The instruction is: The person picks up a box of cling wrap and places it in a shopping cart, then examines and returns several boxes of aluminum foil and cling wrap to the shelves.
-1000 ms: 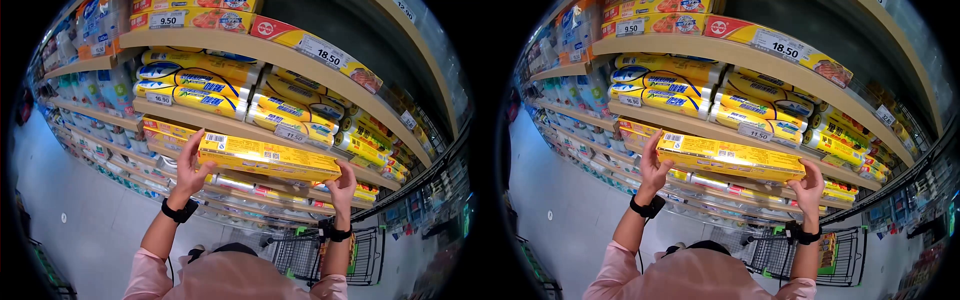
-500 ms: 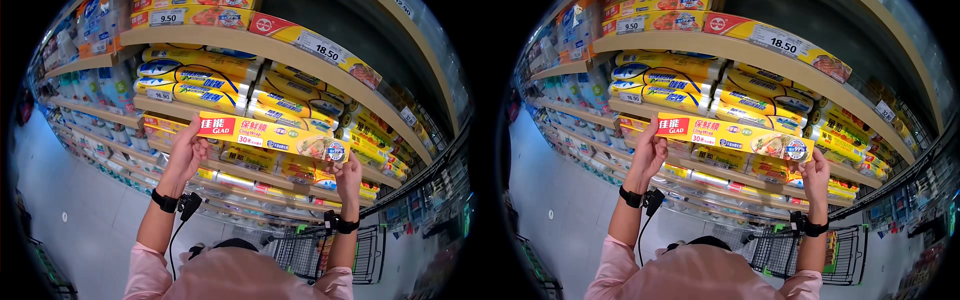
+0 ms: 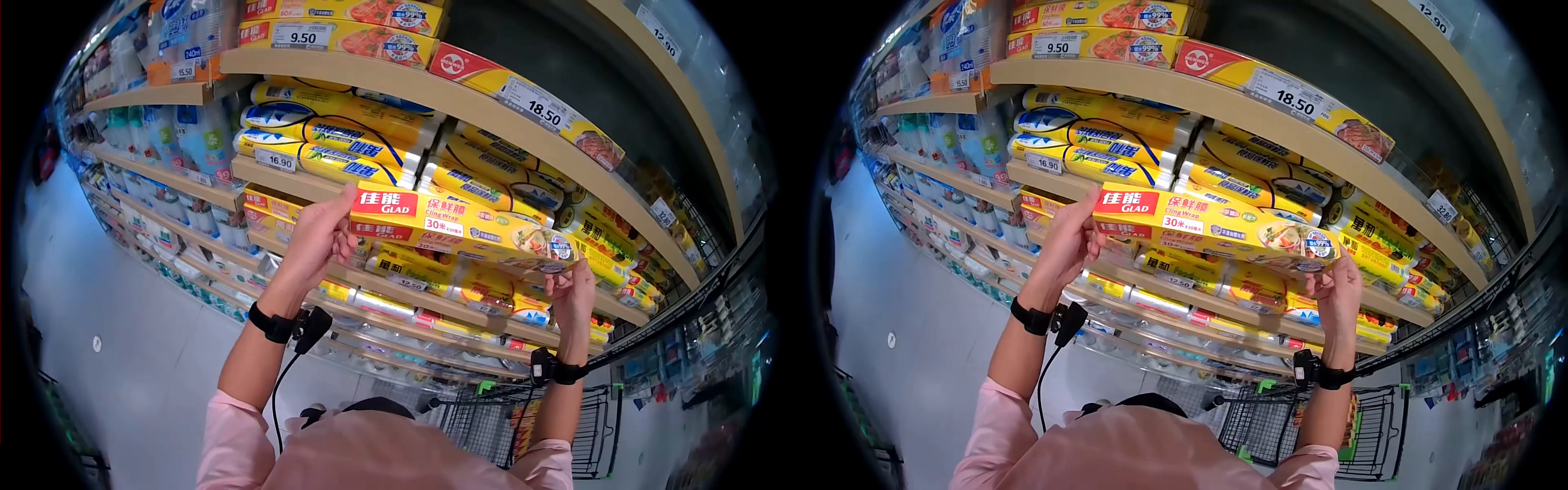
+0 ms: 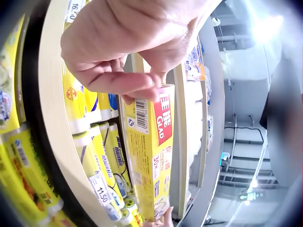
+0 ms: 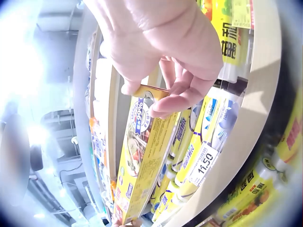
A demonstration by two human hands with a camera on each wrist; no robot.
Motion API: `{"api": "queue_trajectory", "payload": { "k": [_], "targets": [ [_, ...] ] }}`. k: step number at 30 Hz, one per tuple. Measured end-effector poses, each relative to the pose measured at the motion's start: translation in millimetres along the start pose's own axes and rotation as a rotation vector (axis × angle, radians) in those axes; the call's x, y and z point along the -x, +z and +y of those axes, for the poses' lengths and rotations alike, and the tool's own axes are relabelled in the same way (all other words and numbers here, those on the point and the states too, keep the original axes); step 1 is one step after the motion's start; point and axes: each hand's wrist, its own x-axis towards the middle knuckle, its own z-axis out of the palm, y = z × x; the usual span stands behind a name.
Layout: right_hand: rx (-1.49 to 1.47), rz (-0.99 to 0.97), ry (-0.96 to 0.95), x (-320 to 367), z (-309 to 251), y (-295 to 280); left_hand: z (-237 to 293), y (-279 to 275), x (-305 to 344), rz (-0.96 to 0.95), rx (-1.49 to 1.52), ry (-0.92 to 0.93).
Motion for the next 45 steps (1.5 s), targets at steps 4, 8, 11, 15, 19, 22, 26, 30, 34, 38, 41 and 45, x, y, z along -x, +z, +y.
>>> {"api": "queue_trajectory", "payload": {
  "k": [4,8,11,15,19,22,26,30,34,38,41,45],
  "targets": [
    [0.067,-0.047,-0.118,6.0,-16.0,4.3,4.9,3.7,-3.9,-0.040,-0.089,0.169],
    [0.260,-0.106,-0.217,10.9,-58.9,13.2,12.8,12.7,-11.3,-0.067,-0.134,0.421],
    [0.406,-0.118,-0.316,10.1,-99.2,20.5,41.9,24.4,-16.3,-0.111,-0.287,0.563],
    [0.514,-0.155,-0.424,-21.9,-145.1,12.6,96.6,59.4,-36.6,-0.077,-0.398,0.800],
    [0.686,-0.202,-0.430,-65.2,-204.8,15.0,156.9,91.2,-74.4,-0.015,-0.604,0.990],
    [0.847,-0.209,-0.367,-103.2,-227.5,14.8,184.6,110.3,-115.5,-0.012,-0.803,0.999],
    [0.946,-0.193,-0.357,-141.1,-227.6,20.3,195.5,132.5,-123.9,0.099,-1.073,0.955],
    [1.069,-0.229,-0.308,-171.1,-223.9,20.9,193.8,134.8,-135.7,0.103,-1.107,0.903],
    [1.110,-0.270,-0.231,-183.3,-224.0,23.4,194.4,137.5,-133.8,0.144,-1.206,0.900],
    [1.111,-0.313,-0.181,-188.1,-228.3,28.2,191.3,141.8,-127.7,0.198,-1.248,0.964],
    [1.133,-0.335,-0.131,-189.3,-229.8,29.6,190.7,139.4,-127.8,0.196,-1.217,0.991],
    [1.151,-0.347,-0.126,-188.2,-226.9,27.8,190.9,127.1,-127.1,0.190,-1.159,1.038]
  ]
}}
